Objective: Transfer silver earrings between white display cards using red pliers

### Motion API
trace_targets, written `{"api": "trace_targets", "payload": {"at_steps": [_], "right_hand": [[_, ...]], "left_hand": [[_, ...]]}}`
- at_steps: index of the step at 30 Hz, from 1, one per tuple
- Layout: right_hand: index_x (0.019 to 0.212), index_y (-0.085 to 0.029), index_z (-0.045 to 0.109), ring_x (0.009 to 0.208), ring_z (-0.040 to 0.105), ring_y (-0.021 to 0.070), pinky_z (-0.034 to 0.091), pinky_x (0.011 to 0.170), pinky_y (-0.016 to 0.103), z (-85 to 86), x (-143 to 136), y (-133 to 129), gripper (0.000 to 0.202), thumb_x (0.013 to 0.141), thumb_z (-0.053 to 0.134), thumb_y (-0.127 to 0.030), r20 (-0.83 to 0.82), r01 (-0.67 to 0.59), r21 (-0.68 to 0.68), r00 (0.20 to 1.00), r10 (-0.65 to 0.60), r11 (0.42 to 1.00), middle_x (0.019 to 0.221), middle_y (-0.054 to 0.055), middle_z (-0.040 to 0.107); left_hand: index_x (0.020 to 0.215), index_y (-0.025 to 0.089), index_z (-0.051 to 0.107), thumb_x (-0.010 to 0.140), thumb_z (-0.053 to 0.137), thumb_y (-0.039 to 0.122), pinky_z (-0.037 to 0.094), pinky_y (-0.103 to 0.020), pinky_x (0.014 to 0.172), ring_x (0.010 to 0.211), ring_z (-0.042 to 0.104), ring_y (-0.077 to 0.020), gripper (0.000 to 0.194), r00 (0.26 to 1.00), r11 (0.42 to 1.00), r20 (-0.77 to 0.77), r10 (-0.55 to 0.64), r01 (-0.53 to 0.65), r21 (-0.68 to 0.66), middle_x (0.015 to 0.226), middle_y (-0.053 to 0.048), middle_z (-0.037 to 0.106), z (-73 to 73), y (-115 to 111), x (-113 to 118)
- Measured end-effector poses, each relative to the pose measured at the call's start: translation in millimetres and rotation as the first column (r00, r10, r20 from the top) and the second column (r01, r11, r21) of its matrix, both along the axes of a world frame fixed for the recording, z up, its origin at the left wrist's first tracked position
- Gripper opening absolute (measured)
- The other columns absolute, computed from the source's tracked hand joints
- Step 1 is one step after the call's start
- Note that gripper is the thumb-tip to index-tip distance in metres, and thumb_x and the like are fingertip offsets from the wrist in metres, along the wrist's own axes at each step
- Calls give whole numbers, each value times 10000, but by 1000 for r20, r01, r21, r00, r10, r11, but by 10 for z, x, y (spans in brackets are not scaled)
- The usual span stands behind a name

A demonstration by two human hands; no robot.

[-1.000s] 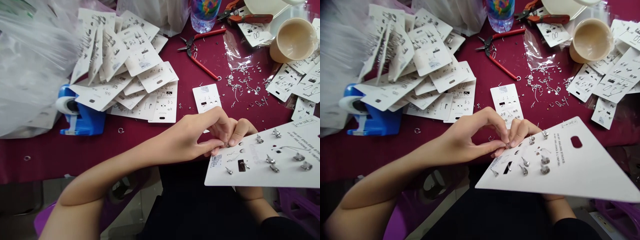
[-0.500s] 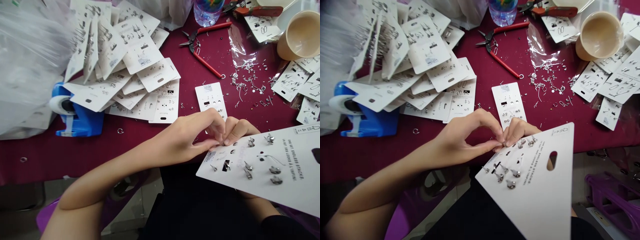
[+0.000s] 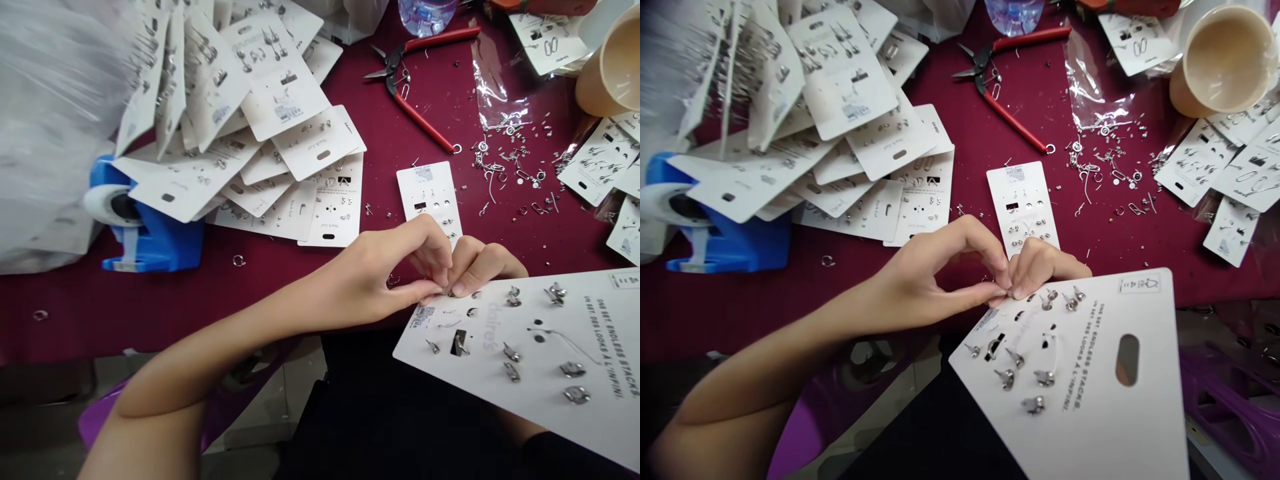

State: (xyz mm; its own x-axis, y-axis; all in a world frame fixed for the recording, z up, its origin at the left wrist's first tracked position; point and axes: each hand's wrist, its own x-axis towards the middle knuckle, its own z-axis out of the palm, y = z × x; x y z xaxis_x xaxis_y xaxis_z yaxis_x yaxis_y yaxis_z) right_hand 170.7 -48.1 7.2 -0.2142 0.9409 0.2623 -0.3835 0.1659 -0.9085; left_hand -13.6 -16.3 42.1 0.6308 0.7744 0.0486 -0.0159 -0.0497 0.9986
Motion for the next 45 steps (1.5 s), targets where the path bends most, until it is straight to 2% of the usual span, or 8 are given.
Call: {"api": "trace_targets", "payload": {"at_steps": [9,16,21,29,34,37,42,45], "right_hand": [[815,-229,714,591,635,113,582,514,243,-29,-34,-25,122,921,671,-271,-14,11,2,1000,-11,1000,690,-2,570],[819,-218,713,611,666,139,584,497,263,-33,-47,-42,162,944,627,-275,-59,-15,-27,998,14,1000,714,13,569],[759,-224,697,580,663,143,610,539,293,-21,-3,23,213,939,617,-304,28,-59,7,998,59,998,675,7,570],[681,-228,670,569,606,125,515,485,256,30,3,53,216,896,673,-203,176,-63,75,983,49,995,622,3,593],[685,-219,676,573,574,116,534,518,266,20,-33,-33,201,870,690,-142,153,-2,30,988,-3,1000,651,-5,559],[682,-227,691,594,588,135,543,542,300,32,-24,-26,193,872,711,-203,108,14,-19,994,-12,1000,657,5,564],[723,-238,699,560,609,117,564,538,285,69,35,36,189,908,684,-269,104,-83,10,991,81,997,684,7,604],[730,-245,690,533,565,99,527,500,259,46,20,7,184,912,680,-269,103,-19,37,995,16,999,671,-4,568]], "left_hand": [[929,166,545,838,651,25,602,-187,792,836,710,-82,199,1000,998,25,-9,11,-68,881,10,709,2,6,-1],[935,170,540,843,646,27,606,-185,788,830,702,-77,200,999,999,31,-15,16,-50,877,14,699,-15,-10,-3],[919,158,543,826,642,-1,589,-160,787,828,699,-68,209,1000,1000,10,-16,16,-19,867,15,699,-19,-2,-21],[860,157,549,833,645,31,543,-151,717,771,677,-63,161,997,1000,-77,-28,28,3,846,17,694,0,-26,-25],[856,155,544,833,646,25,522,-143,711,764,650,-53,166,997,999,-67,-41,42,10,835,26,661,-32,-39,-6],[922,159,552,857,645,53,526,-153,743,804,639,-57,155,996,998,-71,-61,61,7,894,17,660,-40,-22,-13],[889,154,617,890,639,121,517,-183,772,837,611,-81,39,993,991,-69,-96,102,84,884,-10,649,-71,5,-21],[876,156,645,883,622,101,511,-197,753,837,605,-93,60,997,989,-36,-68,72,126,874,-17,642,-107,-10,-4]]}}
